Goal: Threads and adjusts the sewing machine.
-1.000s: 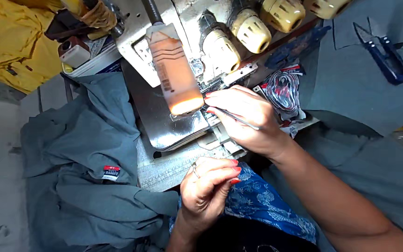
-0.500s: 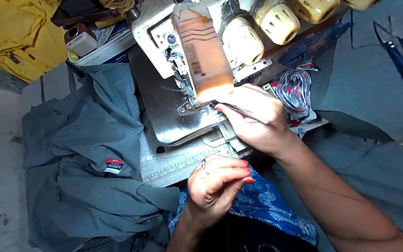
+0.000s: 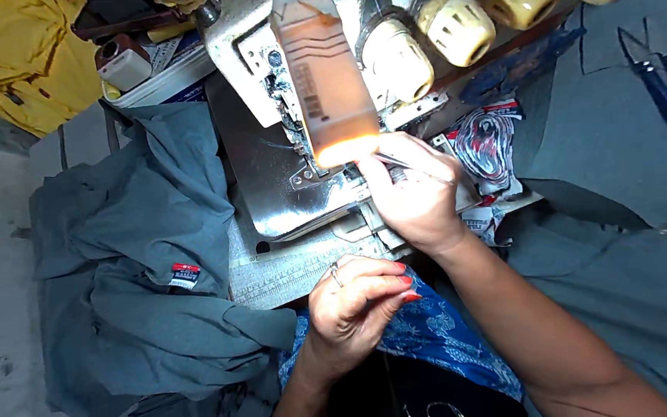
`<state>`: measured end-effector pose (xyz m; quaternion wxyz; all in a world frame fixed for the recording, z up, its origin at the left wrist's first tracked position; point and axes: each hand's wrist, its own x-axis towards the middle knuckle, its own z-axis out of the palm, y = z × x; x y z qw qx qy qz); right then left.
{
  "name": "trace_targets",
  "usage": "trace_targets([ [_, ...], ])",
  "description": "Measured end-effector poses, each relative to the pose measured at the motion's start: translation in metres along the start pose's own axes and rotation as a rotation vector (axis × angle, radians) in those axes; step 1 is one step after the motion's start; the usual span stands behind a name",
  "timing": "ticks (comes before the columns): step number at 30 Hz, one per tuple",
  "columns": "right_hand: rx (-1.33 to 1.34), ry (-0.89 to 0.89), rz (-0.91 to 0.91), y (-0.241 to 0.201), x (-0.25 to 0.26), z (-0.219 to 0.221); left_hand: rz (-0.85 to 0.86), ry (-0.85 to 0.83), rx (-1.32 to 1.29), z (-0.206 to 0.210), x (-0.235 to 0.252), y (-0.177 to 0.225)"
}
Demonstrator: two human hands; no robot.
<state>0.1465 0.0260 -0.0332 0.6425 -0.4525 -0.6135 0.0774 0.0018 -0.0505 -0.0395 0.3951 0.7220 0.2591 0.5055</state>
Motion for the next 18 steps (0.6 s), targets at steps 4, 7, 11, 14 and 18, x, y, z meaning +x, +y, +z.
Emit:
trace_targets([
  [4,0.239,0.026,0.201,0.003,-0.004,-0.002,0.004,-0.007,0.009,0.001,-0.001,0.0],
  [7,0.36,0.013,0.32,-0.004,-0.003,-0.016,-0.007,0.005,0.016,0.0,-0.001,0.0],
  [11,0.449,0.018,0.388,-0.013,-0.003,-0.038,-0.005,0.006,0.02,-0.003,-0.002,0.0],
  [14,0.426,0.015,0.31,-0.022,-0.011,-0.061,0.005,0.062,0.044,-0.008,-0.001,0.003],
  [18,0.278,-0.115,0.203,-0.024,-0.036,-0.089,0.021,0.252,0.121,-0.019,0.002,0.004],
])
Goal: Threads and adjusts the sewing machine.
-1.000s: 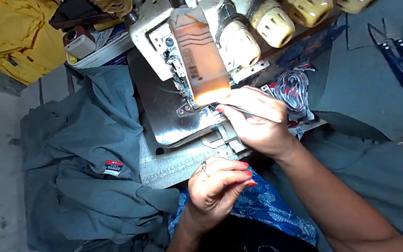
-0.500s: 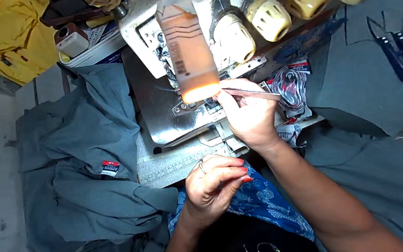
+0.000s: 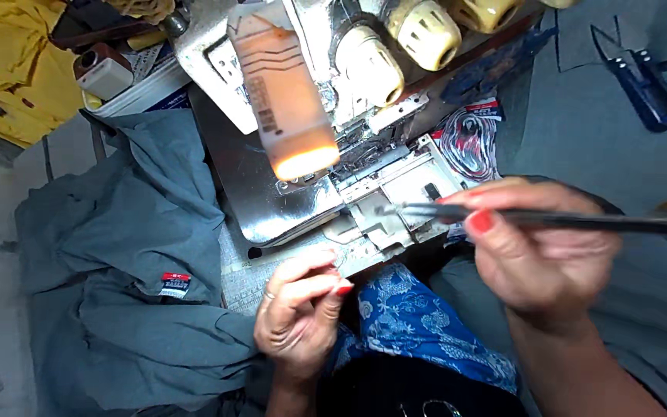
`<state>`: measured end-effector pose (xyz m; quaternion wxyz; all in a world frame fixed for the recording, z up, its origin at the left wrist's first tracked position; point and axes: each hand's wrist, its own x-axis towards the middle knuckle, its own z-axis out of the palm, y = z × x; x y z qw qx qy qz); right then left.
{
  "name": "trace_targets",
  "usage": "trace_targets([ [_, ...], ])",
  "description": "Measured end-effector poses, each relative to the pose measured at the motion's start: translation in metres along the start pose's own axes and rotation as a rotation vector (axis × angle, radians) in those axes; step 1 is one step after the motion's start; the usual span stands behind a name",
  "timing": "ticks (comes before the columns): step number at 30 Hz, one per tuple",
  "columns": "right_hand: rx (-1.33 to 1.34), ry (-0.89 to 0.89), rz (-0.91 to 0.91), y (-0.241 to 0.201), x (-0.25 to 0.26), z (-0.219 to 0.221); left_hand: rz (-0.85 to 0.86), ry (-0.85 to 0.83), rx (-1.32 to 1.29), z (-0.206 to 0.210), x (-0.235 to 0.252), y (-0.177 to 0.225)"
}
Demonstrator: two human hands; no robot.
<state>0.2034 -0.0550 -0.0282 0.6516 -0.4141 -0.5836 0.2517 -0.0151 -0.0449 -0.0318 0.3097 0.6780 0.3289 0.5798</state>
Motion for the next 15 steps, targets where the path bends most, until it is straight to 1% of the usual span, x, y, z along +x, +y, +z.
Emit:
trace_targets([
  [2,-0.183,-0.184,-0.021,0.009,-0.011,0.001,-0.006,0.052,0.014,-0.001,0.001,-0.001],
  [3,-0.225,-0.227,-0.043,0.009,-0.012,0.003,-0.01,0.053,0.016,0.0,0.002,-0.001],
  [5,-0.191,-0.166,-0.091,-0.004,-0.002,0.003,-0.022,0.03,0.016,0.002,0.003,-0.002],
  [7,-0.194,-0.153,-0.145,-0.012,0.014,0.003,-0.043,-0.005,-0.014,0.003,-0.001,0.001],
  [10,-0.266,-0.122,-0.232,0.003,0.035,0.016,-0.047,-0.07,-0.082,0.007,-0.001,0.003],
  [15,-0.303,-0.125,-0.275,0.018,0.052,0.034,-0.052,-0.167,-0.117,0.01,-0.003,0.004],
])
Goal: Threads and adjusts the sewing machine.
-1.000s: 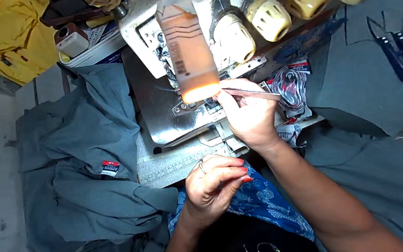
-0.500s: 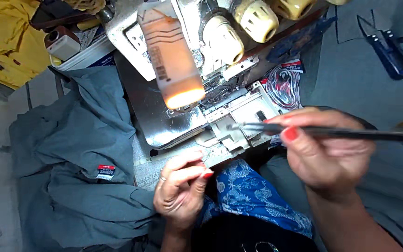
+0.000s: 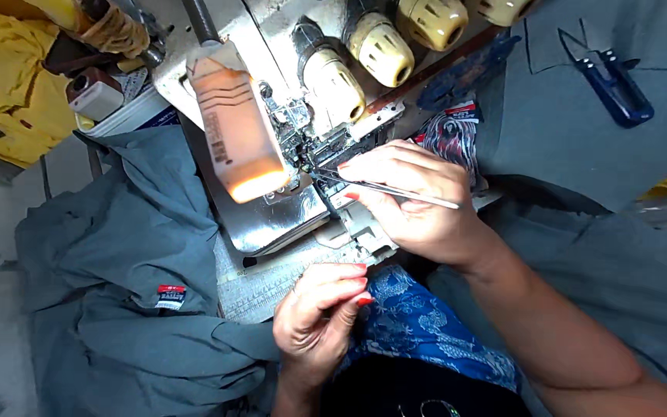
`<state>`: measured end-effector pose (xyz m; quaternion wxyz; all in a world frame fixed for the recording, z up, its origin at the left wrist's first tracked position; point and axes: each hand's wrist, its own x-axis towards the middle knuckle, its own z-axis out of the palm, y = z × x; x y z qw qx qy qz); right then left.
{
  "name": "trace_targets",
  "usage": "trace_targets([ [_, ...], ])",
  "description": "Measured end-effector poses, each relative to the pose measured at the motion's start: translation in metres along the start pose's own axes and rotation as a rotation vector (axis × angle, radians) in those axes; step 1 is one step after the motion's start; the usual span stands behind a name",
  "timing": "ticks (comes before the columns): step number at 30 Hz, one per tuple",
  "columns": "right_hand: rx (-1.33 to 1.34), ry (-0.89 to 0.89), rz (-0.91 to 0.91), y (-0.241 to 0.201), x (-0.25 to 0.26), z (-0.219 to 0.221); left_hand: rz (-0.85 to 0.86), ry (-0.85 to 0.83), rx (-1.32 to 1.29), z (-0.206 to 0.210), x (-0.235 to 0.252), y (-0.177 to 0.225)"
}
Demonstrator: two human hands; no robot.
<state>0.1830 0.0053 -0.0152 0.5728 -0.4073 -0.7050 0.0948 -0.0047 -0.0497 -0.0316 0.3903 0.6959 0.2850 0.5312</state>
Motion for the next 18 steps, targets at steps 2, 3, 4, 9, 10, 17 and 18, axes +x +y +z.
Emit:
trace_targets([
  [2,-0.031,-0.036,-0.006,0.006,0.003,0.009,-0.006,-0.031,-0.006,0.002,-0.001,-0.002],
  [3,-0.039,-0.047,-0.005,0.009,0.003,0.014,-0.008,-0.04,-0.011,0.003,-0.001,-0.002],
  [4,-0.038,-0.051,-0.007,0.012,0.002,0.018,-0.009,-0.043,-0.015,0.004,-0.001,-0.002],
  [9,0.067,0.015,0.042,0.004,0.002,0.008,-0.015,-0.044,-0.029,0.002,-0.001,-0.002],
  [10,0.055,0.03,0.033,0.003,0.003,0.007,-0.019,-0.046,-0.03,0.003,-0.001,-0.003],
  [17,0.148,0.009,0.124,0.007,-0.001,0.006,-0.035,-0.071,-0.015,0.006,0.003,-0.002],
  [18,0.221,0.048,0.153,0.004,-0.003,0.0,-0.048,-0.06,-0.032,0.005,0.002,-0.002],
])
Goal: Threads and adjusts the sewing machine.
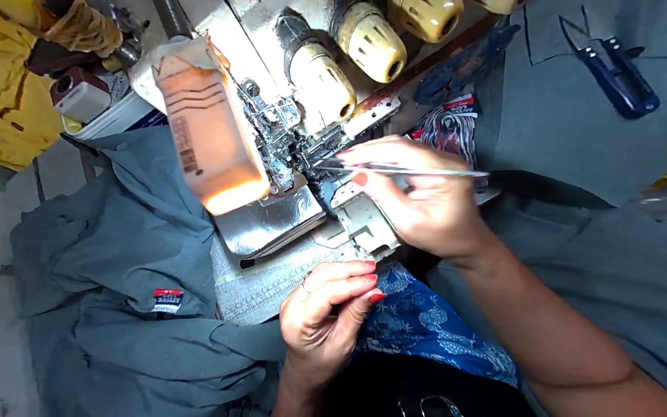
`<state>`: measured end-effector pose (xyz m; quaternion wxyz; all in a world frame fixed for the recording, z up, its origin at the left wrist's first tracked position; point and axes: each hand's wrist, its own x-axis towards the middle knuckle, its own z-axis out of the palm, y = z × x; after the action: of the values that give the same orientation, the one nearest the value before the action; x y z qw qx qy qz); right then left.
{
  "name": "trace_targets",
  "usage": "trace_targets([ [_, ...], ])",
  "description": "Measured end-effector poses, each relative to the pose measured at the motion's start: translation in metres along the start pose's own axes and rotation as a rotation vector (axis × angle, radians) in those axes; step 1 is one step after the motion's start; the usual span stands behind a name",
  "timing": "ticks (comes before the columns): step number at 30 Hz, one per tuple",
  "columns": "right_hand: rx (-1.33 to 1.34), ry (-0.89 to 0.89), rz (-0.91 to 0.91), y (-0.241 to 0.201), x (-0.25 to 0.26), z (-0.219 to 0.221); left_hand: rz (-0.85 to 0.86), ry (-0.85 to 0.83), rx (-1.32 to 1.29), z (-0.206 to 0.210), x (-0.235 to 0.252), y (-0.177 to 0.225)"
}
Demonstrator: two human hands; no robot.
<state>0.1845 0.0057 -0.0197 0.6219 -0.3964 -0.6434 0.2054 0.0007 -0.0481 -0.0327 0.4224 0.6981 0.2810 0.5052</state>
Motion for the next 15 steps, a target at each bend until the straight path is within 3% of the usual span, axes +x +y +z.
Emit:
trace_targets([
  [3,0.068,0.063,0.034,-0.007,-0.011,-0.011,-0.035,0.008,-0.035,-0.003,-0.001,-0.001],
  [8,-0.089,0.079,0.05,-0.008,-0.032,-0.019,-0.038,-0.073,-0.039,-0.002,-0.003,-0.001],
  [12,-0.225,0.2,0.118,-0.013,-0.046,-0.02,0.076,0.147,0.014,-0.005,0.001,0.003],
  [15,-0.274,0.19,0.17,-0.013,-0.059,-0.001,0.137,0.241,0.033,-0.012,0.01,0.006],
])
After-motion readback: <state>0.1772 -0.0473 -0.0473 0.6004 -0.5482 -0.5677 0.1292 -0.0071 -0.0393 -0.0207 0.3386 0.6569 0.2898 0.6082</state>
